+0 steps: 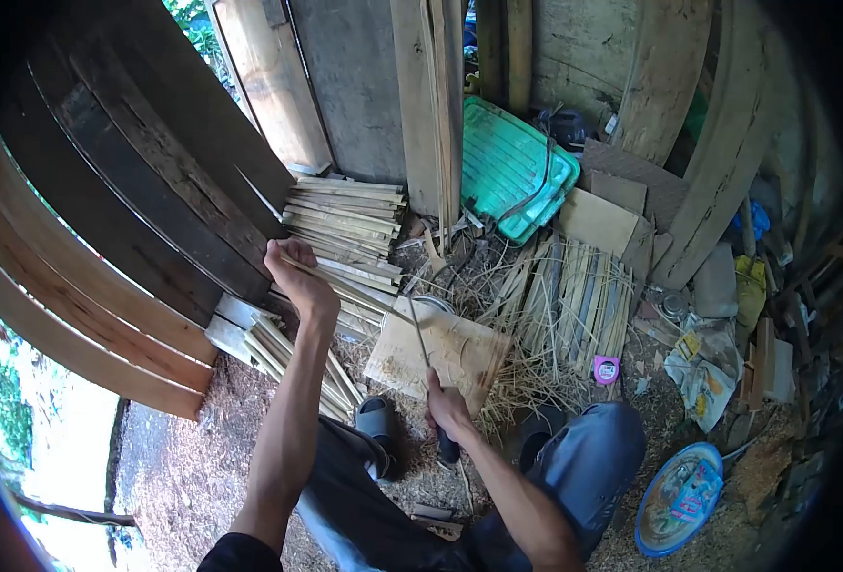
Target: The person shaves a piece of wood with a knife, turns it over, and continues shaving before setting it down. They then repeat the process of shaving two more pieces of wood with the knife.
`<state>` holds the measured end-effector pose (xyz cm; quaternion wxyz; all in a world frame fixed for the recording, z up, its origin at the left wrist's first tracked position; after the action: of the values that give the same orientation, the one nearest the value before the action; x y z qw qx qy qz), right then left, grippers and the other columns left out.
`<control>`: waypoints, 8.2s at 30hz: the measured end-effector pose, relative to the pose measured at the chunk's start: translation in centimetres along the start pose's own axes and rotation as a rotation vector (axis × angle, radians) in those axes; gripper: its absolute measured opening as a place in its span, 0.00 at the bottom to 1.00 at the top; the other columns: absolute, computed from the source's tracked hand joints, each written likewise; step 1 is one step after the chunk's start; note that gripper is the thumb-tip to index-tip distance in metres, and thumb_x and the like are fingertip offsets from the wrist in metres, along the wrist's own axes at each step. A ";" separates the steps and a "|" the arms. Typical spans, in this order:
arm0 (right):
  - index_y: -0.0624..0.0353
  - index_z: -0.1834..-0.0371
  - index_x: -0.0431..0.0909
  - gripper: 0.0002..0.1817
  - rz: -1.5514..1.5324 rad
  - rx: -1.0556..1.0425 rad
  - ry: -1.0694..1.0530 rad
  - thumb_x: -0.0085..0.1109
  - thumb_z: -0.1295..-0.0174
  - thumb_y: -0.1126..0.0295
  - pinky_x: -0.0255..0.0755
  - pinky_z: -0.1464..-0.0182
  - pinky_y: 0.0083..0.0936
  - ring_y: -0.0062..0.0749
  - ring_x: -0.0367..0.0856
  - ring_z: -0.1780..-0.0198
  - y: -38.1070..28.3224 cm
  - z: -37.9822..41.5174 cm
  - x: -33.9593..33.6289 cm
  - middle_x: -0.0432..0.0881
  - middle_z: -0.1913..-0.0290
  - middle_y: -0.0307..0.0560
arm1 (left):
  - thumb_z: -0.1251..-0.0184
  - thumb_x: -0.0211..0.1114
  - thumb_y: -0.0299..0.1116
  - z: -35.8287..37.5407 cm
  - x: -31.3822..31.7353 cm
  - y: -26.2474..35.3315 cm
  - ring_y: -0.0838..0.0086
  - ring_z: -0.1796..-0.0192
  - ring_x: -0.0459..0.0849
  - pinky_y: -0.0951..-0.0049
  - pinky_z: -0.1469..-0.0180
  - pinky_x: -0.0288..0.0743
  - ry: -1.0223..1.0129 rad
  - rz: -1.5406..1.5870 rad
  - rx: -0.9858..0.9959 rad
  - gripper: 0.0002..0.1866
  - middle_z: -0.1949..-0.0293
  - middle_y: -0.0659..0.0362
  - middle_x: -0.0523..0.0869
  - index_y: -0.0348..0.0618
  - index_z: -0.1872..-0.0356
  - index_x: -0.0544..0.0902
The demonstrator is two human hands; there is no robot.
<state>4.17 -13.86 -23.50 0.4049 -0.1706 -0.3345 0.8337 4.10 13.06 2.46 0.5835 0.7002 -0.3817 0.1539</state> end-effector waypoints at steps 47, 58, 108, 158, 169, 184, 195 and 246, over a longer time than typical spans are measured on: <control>0.58 0.84 0.67 0.34 -0.012 -0.369 -0.003 0.36 0.35 0.37 0.59 0.86 0.22 0.22 0.64 0.90 -3.5 0.2 2.5 0.67 0.88 0.39 | 0.36 0.47 0.42 0.1 -1.2 0.7 0.80 0.76 0.59 0.79 0.73 0.53 0.098 0.067 0.013 0.14 0.79 0.65 0.61 0.48 0.78 0.63; 0.57 0.86 0.64 0.36 0.098 -0.220 -0.005 0.36 0.38 0.34 0.59 0.86 0.26 0.24 0.65 0.89 -2.5 -0.2 1.6 0.65 0.90 0.40 | 0.36 0.47 0.42 0.0 -1.2 0.4 0.80 0.76 0.58 0.79 0.73 0.52 0.111 0.075 0.016 0.14 0.79 0.65 0.62 0.48 0.79 0.62; 0.63 0.87 0.69 0.39 -0.031 0.136 0.009 0.36 0.36 0.37 0.65 0.84 0.32 0.35 0.71 0.88 3.2 -2.0 0.6 0.71 0.88 0.46 | 0.36 0.46 0.41 -0.5 -3.2 1.0 0.81 0.77 0.56 0.78 0.74 0.51 0.215 0.064 0.027 0.14 0.80 0.66 0.61 0.48 0.80 0.61; 0.64 0.85 0.71 0.40 0.142 -0.079 0.030 0.34 0.38 0.34 0.69 0.82 0.31 0.32 0.73 0.88 -2.2 -0.9 -0.2 0.73 0.87 0.47 | 0.36 0.44 0.58 0.9 1.4 -1.5 0.75 0.90 0.58 0.76 0.89 0.54 -0.263 -0.099 -0.343 0.28 0.88 0.62 0.61 0.46 0.86 0.62; 0.57 0.86 0.61 0.36 -0.002 0.037 -0.085 0.38 0.40 0.32 0.59 0.87 0.25 0.23 0.61 0.91 -1.5 -0.8 0.6 0.62 0.90 0.38 | 0.36 0.43 0.53 1.0 1.9 -1.8 0.76 0.93 0.54 0.76 0.91 0.50 -0.356 -0.085 -0.311 0.25 0.91 0.62 0.58 0.46 0.87 0.59; 0.60 0.87 0.66 0.37 0.136 -0.278 -0.117 0.38 0.38 0.35 0.62 0.87 0.24 0.25 0.65 0.91 -6.6 1.5 1.1 0.65 0.91 0.38 | 0.33 0.45 0.47 0.4 1.6 -1.1 0.78 0.91 0.59 0.78 0.90 0.51 -0.250 -0.109 -0.227 0.24 0.91 0.60 0.63 0.41 0.85 0.63; 0.56 0.82 0.64 0.36 -0.059 0.034 -0.087 0.40 0.43 0.30 0.59 0.88 0.25 0.21 0.61 0.91 -2.9 1.3 -0.9 0.62 0.90 0.36 | 0.34 0.46 0.44 0.3 0.9 -0.7 0.78 0.91 0.60 0.78 0.90 0.52 -0.212 -0.086 -0.226 0.22 0.91 0.59 0.63 0.41 0.86 0.64; 0.67 0.69 0.79 0.18 0.278 -0.357 0.085 0.68 0.49 0.60 0.74 0.67 0.30 0.33 0.81 0.72 -10.0 -0.6 -5.7 0.82 0.72 0.52 | 0.31 0.55 0.31 12.0 -3.9 -18.4 0.73 0.63 0.80 0.72 0.62 0.76 -0.775 -0.573 -0.718 0.12 0.66 0.56 0.80 0.36 0.52 0.69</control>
<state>13.62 -13.62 -16.85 0.2635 -0.3186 -0.4326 0.8012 11.86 3.75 -16.25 0.6202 0.5393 -0.3908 -0.4145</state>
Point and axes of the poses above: each hand's wrist, its own z-axis away from the middle knuckle, its own x-axis out of the palm, y = z × x, the point moved 10 cm from there along -z, towards the middle knuckle
